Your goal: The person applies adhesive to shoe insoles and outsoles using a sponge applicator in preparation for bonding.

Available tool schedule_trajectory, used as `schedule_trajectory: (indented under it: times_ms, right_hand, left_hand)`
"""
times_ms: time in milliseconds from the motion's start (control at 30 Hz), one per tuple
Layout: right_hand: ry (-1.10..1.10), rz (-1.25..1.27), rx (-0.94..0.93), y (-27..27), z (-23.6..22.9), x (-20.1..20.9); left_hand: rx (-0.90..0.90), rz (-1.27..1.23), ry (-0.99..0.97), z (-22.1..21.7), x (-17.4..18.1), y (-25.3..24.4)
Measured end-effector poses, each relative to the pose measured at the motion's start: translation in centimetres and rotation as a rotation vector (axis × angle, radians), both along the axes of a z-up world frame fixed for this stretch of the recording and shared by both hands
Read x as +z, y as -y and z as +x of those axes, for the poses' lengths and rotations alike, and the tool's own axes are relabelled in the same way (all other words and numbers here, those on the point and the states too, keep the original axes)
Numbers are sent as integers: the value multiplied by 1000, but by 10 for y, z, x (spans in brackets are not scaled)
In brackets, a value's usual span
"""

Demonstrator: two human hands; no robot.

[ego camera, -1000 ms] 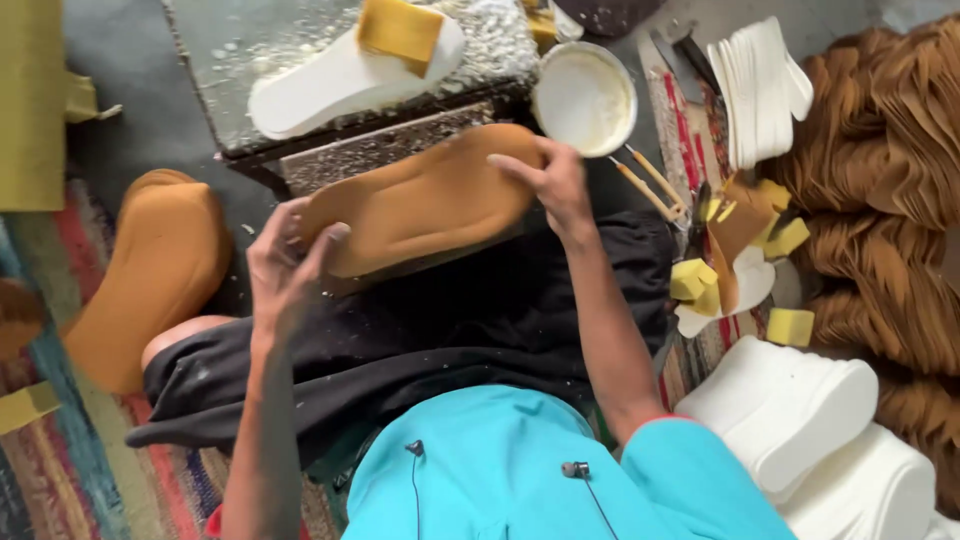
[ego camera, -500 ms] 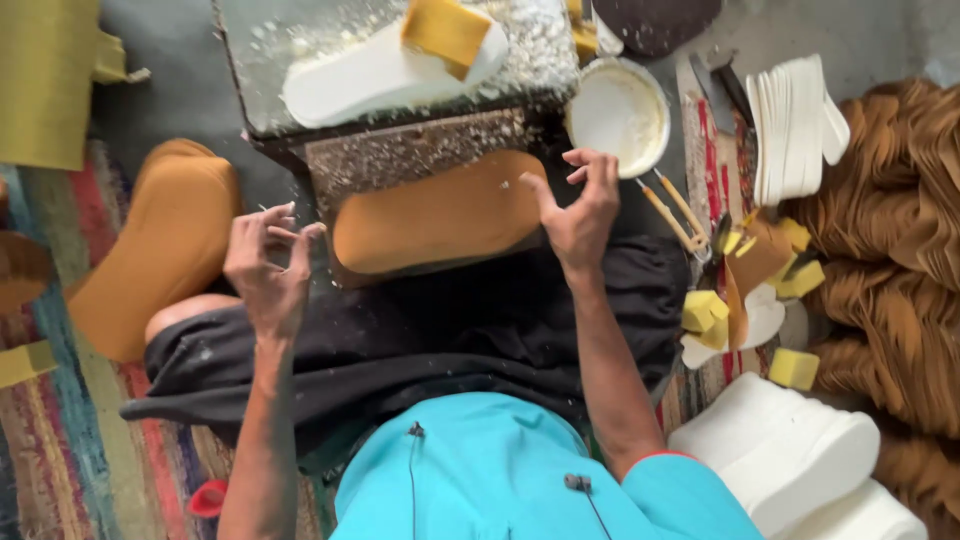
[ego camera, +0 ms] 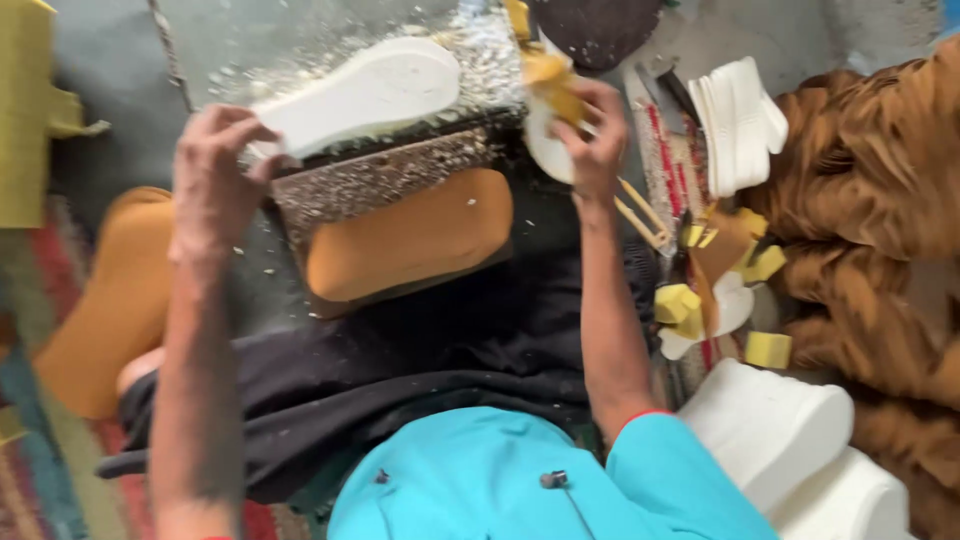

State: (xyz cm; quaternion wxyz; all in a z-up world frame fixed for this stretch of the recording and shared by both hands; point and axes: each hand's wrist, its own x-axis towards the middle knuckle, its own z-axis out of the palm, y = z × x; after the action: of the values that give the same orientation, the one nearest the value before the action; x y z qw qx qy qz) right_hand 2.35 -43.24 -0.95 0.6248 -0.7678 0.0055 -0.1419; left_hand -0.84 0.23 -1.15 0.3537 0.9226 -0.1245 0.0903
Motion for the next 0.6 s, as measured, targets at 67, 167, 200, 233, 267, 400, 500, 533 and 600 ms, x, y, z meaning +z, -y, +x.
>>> schedule_trajectory:
  times_ms: [67, 167, 200, 233, 267, 400, 500, 533, 600]
  right_hand:
    - [26, -191, -112, 34, -17, -1]
    - [134, -509, -238, 75, -15, -37]
    - [200, -644, -233, 86, -12, -57]
    - [200, -646, -246, 89, -6, -63]
    - [177, -693, -169, 90, -2, -71]
    - [123, -646, -92, 99, -1, -97]
    - [91, -181, -55, 69, 0, -59]
    - [89, -177, -77, 52, -4, -62]
    - [-60, 126, -106, 17, 4, -63]
  left_hand:
    - [-6, 40, 70, 1, -6, 0]
    - [-23, 87, 150, 4, -8, 3]
    - [-19, 90, 141, 1, -9, 2]
    - [-31, 87, 145, 4, -5, 7]
    - [-6, 110, 131, 0, -3, 11]
    - [62, 77, 187, 0, 62, 38]
    - [1, 402, 309, -12, 51, 25]
    - [-22, 404, 312, -8, 29, 17]
    - [-39, 326, 295, 2, -10, 0]
